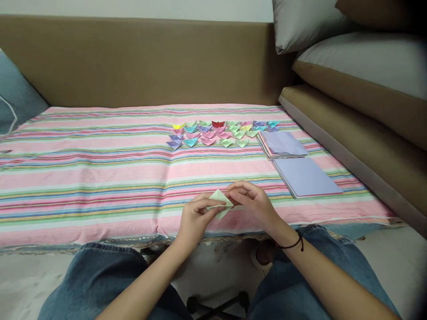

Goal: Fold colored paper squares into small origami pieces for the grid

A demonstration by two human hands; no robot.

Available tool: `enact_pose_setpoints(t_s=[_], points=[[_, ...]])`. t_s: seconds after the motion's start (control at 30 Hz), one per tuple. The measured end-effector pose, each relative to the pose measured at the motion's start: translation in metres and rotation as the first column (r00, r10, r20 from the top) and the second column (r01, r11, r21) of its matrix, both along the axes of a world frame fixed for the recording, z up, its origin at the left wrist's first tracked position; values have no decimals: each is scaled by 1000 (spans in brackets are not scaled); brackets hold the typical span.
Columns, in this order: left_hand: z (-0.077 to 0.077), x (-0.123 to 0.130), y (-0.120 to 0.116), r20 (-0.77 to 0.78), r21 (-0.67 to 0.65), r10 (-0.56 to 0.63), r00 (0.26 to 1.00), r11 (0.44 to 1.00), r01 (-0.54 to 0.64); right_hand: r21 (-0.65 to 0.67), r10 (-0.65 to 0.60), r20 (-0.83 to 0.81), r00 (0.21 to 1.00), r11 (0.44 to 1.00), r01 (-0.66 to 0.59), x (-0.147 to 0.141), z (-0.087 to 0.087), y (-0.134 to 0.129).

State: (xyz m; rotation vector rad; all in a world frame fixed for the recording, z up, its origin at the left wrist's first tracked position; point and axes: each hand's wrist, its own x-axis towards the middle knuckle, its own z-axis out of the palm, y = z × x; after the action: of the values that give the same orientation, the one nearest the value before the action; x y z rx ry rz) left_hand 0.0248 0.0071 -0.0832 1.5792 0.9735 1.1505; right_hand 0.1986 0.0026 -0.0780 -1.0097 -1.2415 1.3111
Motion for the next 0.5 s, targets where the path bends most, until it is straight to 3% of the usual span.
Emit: enact_pose_setpoints(t_s=[0.1,0.23,0.5], points=[[0,-2,2,71,-28,69,995,997,-67,146,-2,100,995,989,-12,-1,1,-3],[1,-1,2,106,-61,61,993,997,-54,276,-123,227,966,960,57,-4,-3,-5],[-1,0,-1,50,-68,66,997,996,-62,356,-208,255,944,928,108,-9,-3,-8]])
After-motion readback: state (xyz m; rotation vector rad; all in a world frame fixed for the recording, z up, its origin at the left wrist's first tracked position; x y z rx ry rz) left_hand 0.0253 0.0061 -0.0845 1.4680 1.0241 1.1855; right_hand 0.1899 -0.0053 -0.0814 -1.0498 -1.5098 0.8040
